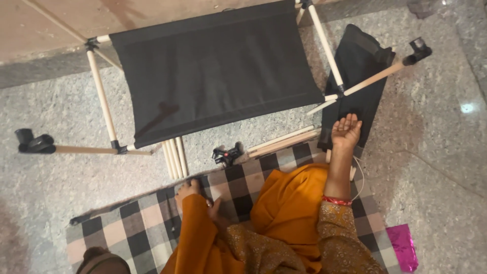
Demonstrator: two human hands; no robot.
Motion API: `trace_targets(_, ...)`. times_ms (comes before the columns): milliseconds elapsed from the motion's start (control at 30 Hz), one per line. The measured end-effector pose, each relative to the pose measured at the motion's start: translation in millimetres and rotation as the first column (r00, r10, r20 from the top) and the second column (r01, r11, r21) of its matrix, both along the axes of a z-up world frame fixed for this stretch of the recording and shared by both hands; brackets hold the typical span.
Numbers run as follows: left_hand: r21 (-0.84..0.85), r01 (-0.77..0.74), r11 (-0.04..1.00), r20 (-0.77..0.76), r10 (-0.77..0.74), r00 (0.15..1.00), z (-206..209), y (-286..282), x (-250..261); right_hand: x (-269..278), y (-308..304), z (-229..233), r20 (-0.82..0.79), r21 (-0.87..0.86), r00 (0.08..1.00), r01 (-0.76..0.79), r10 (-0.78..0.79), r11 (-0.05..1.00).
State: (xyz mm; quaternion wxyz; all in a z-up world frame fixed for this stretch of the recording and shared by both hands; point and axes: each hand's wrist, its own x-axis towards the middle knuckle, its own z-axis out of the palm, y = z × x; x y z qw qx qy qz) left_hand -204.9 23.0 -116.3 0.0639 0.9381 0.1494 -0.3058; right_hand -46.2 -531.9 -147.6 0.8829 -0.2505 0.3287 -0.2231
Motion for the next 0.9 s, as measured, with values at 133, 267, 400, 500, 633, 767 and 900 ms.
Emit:
trace_targets(133,0.035,-0.011,0.999,0.042,0.009,0.999,-16,0,4,3,6,-4,0.018,-0.062,0.999,-0.039,0.041,0.997)
trace_targets(267,0.061,0.025,0.998,0.107,-0.032,0.994,-51,6,-4,-1,9,-11,0.044,-0.214,0.998,-0.036,0.046,0.976)
trace_targets(400,0.071,0.054,0.996,0.231,-0.069,0.97,-70,10,-9,5,15,-6,-0.054,-0.414,0.996,0.037,-0.065,0.909)
trace_targets(500,0.068,0.05,0.996,0.234,-0.064,0.97,-57,7,-10,16,25,9,0.144,-0.517,0.989,0.084,-0.01,0.852)
trace_targets(633,-0.009,0.047,0.999,0.162,-0.045,0.986,-22,2,-10,27,47,41,0.049,-0.754,0.998,0.006,0.046,0.657)
trace_targets(767,0.006,0.073,0.997,0.207,-0.072,0.976,-17,3,-11,31,69,68,0.153,-0.804,0.978,0.041,0.14,0.594)
trace_targets(900,0.033,0.067,0.997,0.268,-0.074,0.961,-48,8,-22,33,81,82,0.114,-0.843,0.978,0.002,0.176,0.538)
